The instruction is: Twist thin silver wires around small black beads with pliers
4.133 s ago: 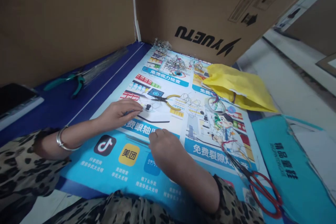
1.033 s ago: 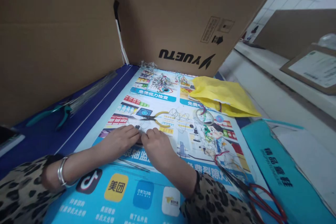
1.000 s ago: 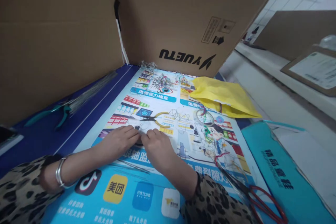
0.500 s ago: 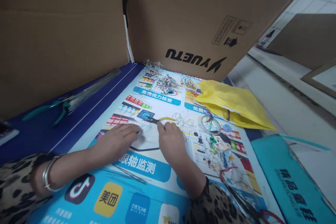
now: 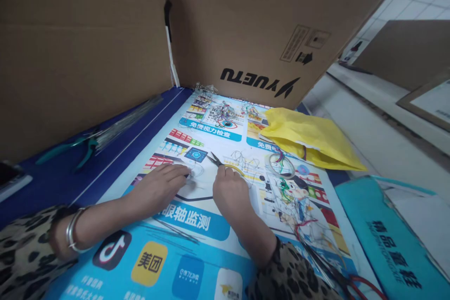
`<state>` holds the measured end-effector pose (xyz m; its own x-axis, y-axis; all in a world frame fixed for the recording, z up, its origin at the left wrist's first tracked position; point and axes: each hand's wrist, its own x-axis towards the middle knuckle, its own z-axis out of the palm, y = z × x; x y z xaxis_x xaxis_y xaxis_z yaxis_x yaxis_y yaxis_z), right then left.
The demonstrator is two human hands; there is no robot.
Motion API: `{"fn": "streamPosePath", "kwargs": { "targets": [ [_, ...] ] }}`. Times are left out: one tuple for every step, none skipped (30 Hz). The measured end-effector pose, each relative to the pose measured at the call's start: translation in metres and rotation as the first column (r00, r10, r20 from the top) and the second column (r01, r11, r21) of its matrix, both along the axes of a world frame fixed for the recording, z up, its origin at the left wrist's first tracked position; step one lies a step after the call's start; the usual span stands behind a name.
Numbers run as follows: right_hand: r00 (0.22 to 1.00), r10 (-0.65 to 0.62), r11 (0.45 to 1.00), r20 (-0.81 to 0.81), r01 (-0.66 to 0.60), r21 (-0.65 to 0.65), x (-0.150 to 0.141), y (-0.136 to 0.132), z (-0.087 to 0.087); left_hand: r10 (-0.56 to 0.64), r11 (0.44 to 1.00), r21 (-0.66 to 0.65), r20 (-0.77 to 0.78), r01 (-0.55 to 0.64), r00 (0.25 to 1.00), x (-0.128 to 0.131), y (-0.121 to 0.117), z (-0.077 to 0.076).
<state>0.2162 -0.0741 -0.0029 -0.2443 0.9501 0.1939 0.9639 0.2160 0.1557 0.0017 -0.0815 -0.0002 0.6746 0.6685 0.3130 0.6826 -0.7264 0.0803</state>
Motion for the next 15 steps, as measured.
{"fn": "streamPosePath", "kwargs": {
  "targets": [
    [1.000, -0.003, 1.000, -0.015, 0.003, -0.007, -0.0001, -0.0001, 0.0010, -0.008, 1.000, 0.015, 0.013, 0.008, 1.000, -0.0001, -0.0001, 0.0003],
    [0.999, -0.004, 1.000, -0.033, 0.004, -0.018, -0.0002, -0.0002, 0.0021, -0.016, 0.999, 0.029, 0.029, 0.015, 0.999, -0.0001, -0.0002, 0.0009],
    [0.999, -0.006, 1.000, -0.054, 0.004, -0.027, -0.0003, -0.0003, 0.0031, -0.026, 0.999, 0.039, 0.043, 0.024, 0.999, -0.0001, -0.0004, 0.0017],
    [0.997, -0.006, 1.000, -0.076, 0.003, -0.031, -0.0004, -0.0004, 0.0038, -0.028, 0.998, 0.051, 0.061, 0.025, 0.998, -0.0001, -0.0006, 0.0026],
    [0.995, -0.005, 1.000, -0.098, 0.002, -0.029, -0.0004, -0.0003, 0.0043, -0.034, 0.998, 0.053, 0.070, 0.030, 0.997, -0.0001, -0.0009, 0.0036],
    [0.993, -0.001, 1.000, -0.115, -0.001, -0.018, -0.0002, 0.0000, 0.0045, -0.036, 0.998, 0.053, 0.072, 0.032, 0.997, -0.0001, -0.0011, 0.0045],
    [0.992, 0.006, 1.000, -0.125, -0.006, 0.004, 0.0002, 0.0005, 0.0044, -0.038, 0.998, 0.054, 0.072, 0.034, 0.997, 0.0000, -0.0014, 0.0053],
    [0.992, 0.020, 0.999, -0.127, -0.016, 0.032, 0.0009, 0.0013, 0.0042, -0.035, 0.998, 0.053, 0.068, 0.031, 0.997, 0.0001, -0.0017, 0.0058],
    [0.992, 0.038, 0.998, -0.121, -0.031, 0.060, 0.0017, 0.0022, 0.0039, -0.029, 0.998, 0.052, 0.062, 0.026, 0.998, 0.0001, -0.0020, 0.0059],
    [0.992, 0.059, 0.995, -0.111, -0.049, 0.088, 0.0027, 0.0031, 0.0037, -0.024, 0.998, 0.054, 0.058, 0.021, 0.998, 0.0002, -0.0023, 0.0058],
    [0.991, 0.081, 0.991, -0.102, -0.069, 0.117, 0.0035, 0.0039, 0.0038, -0.019, 0.998, 0.053, 0.057, 0.016, 0.998, 0.0002, -0.0025, 0.0054],
    [0.990, 0.105, 0.985, -0.099, -0.090, 0.150, 0.0040, 0.0042, 0.0042, -0.016, 0.999, 0.052, 0.060, 0.013, 0.998, 0.0002, -0.0026, 0.0047],
    [0.985, 0.134, 0.976, -0.110, -0.112, 0.188, 0.0039, 0.0039, 0.0050, -0.015, 0.999, 0.053, 0.069, 0.012, 0.997, 0.0001, -0.0027, 0.0038],
    [0.975, 0.175, 0.963, -0.138, -0.140, 0.232, 0.0031, 0.0028, 0.0060, -0.015, 0.999, 0.053, 0.081, 0.010, 0.997, -0.0001, -0.0026, 0.0028],
    [0.957, 0.229, 0.944, -0.178, -0.174, 0.280, 0.0013, 0.0009, 0.0073, -0.014, 0.998, 0.055, 0.094, 0.009, 0.995, -0.0002, -0.0023, 0.0016]
  ]
}}
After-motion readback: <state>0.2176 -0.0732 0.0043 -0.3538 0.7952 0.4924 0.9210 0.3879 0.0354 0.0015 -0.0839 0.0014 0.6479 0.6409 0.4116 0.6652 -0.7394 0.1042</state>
